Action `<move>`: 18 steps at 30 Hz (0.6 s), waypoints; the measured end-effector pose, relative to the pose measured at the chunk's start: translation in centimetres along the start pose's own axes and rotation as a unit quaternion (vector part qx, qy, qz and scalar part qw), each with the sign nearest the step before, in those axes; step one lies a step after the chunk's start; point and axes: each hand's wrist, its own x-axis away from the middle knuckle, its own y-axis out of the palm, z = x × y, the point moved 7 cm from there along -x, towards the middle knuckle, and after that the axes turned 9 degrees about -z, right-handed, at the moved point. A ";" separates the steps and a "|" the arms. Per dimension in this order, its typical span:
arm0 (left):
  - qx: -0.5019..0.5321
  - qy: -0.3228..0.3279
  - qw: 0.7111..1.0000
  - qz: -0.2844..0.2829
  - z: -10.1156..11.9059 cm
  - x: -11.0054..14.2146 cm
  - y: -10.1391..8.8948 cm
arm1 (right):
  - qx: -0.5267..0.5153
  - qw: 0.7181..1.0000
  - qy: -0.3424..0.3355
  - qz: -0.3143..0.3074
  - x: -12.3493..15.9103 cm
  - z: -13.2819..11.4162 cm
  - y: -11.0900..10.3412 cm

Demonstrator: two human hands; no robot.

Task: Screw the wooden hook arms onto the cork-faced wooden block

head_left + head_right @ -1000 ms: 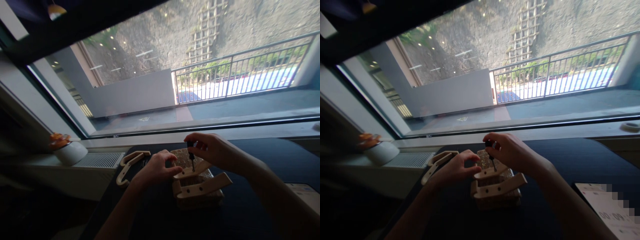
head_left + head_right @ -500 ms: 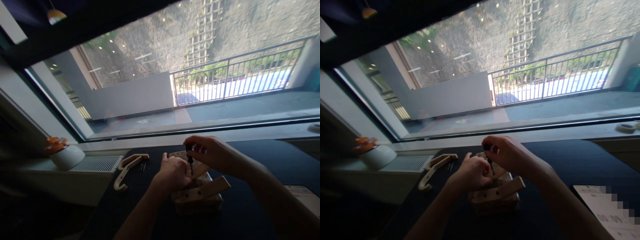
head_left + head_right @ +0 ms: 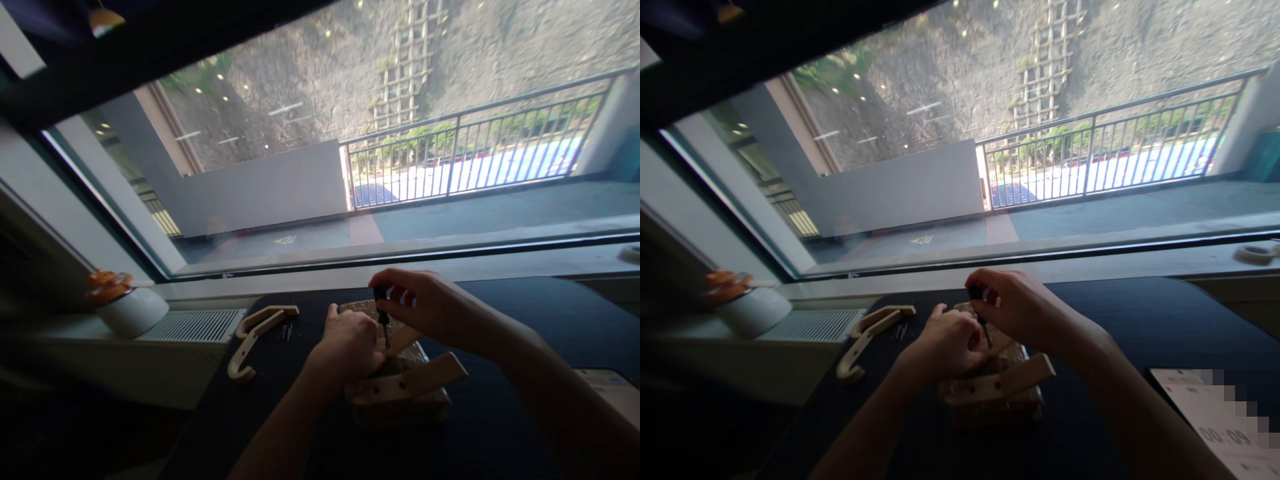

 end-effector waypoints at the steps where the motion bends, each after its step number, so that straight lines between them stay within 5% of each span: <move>1: 0.013 0.002 1.000 -0.003 -0.2 0.0 0.0 | 0.000 1.000 0.001 0.002 0.0 0.0 0.0; 11: 0.139 0.010 0.988 -0.066 -2.3 -0.8 0.8 | 0.012 1.000 0.000 0.012 0.2 -0.4 -0.4; 18: 0.138 0.018 0.989 -0.046 -2.0 -1.1 1.2 | -0.014 1.000 0.002 0.004 0.2 -0.2 -0.3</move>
